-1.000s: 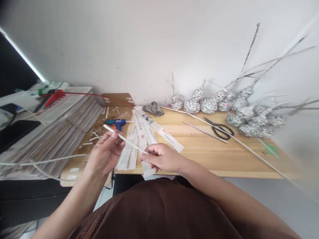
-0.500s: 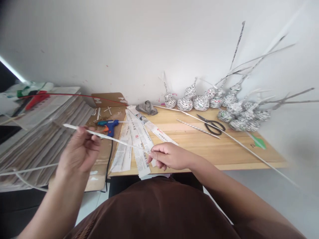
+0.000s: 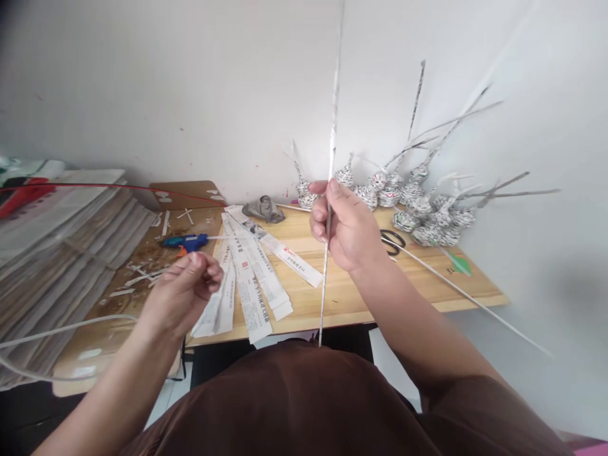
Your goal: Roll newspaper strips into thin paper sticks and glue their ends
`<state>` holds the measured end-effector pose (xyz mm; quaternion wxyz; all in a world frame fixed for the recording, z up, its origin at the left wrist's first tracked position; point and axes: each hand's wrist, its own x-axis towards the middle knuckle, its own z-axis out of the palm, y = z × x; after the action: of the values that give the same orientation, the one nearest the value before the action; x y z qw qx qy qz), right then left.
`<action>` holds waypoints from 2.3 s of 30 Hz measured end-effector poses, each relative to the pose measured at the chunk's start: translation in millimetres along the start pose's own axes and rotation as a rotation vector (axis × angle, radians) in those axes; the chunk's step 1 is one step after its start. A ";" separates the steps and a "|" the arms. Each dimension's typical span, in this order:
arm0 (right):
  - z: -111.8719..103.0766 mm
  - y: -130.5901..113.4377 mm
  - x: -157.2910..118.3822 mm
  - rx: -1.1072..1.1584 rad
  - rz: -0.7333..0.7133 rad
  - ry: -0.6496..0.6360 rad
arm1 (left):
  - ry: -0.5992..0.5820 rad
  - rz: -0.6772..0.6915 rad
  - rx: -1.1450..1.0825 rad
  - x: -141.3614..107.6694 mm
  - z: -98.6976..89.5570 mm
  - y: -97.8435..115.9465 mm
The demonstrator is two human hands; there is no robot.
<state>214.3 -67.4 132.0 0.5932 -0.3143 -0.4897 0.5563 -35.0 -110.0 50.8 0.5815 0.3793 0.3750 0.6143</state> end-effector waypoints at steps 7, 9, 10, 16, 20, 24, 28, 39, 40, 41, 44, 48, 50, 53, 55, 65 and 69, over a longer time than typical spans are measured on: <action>2.6 15.6 37.8 0.043 0.123 -0.071 | -0.135 0.078 0.446 -19.3 5.0 -27.4; 9.6 20.6 42.5 0.053 0.145 -0.140 | -0.227 0.269 0.667 -25.8 7.9 -26.7; 15.0 23.2 43.3 0.062 0.164 -0.181 | -0.323 0.394 0.774 -29.0 10.1 -25.4; 64.2 45.8 39.4 0.129 0.285 -0.459 | -0.879 0.986 1.226 -38.1 32.5 -18.6; 95.2 57.1 41.4 0.155 0.411 -0.629 | -0.898 1.031 1.258 -30.9 33.9 -23.3; 100.8 56.7 44.7 -0.005 0.413 -0.762 | -0.801 0.976 1.305 -23.3 17.9 -18.4; 69.1 58.9 36.5 -0.206 0.350 -0.645 | -0.506 1.002 1.387 -15.7 -2.2 -3.0; 23.6 101.5 -22.3 -0.465 0.321 -0.402 | -0.166 0.949 1.412 -0.2 -32.2 -5.2; 25.4 104.8 -24.0 -0.516 0.300 -0.386 | -0.169 0.937 1.440 -1.0 -33.2 -7.4; 26.7 107.4 -25.1 -0.567 0.277 -0.382 | -0.165 0.930 1.465 -2.0 -34.6 -9.5; 23.7 110.5 -24.0 -0.709 0.210 -0.433 | -0.138 0.950 1.502 -4.8 -41.6 -13.4; -11.0 106.0 -3.3 -1.079 -0.002 -0.335 | -0.088 0.923 1.518 -4.8 -54.6 -14.6; -42.0 103.4 14.1 -1.346 -0.122 -0.138 | -0.099 0.908 1.494 -3.3 -60.2 -16.4; -87.9 101.8 36.3 -1.697 -0.029 0.027 | -0.128 0.879 1.422 -1.0 -64.2 -22.1; -105.9 102.1 43.0 -1.743 0.006 0.030 | -0.137 0.853 1.368 -0.7 -63.7 -25.8; -24.6 64.0 12.4 -1.266 -0.201 -0.219 | -0.112 0.722 1.265 1.6 -57.5 -31.1; 20.0 33.4 -2.6 -1.070 -0.189 -0.365 | -0.163 0.693 1.233 10.7 -59.6 -35.3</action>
<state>184.1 -67.2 107.2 0.3046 -0.4245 -0.8235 0.2209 -73.9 -99.0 -6.4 0.0584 0.7813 0.4675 0.4094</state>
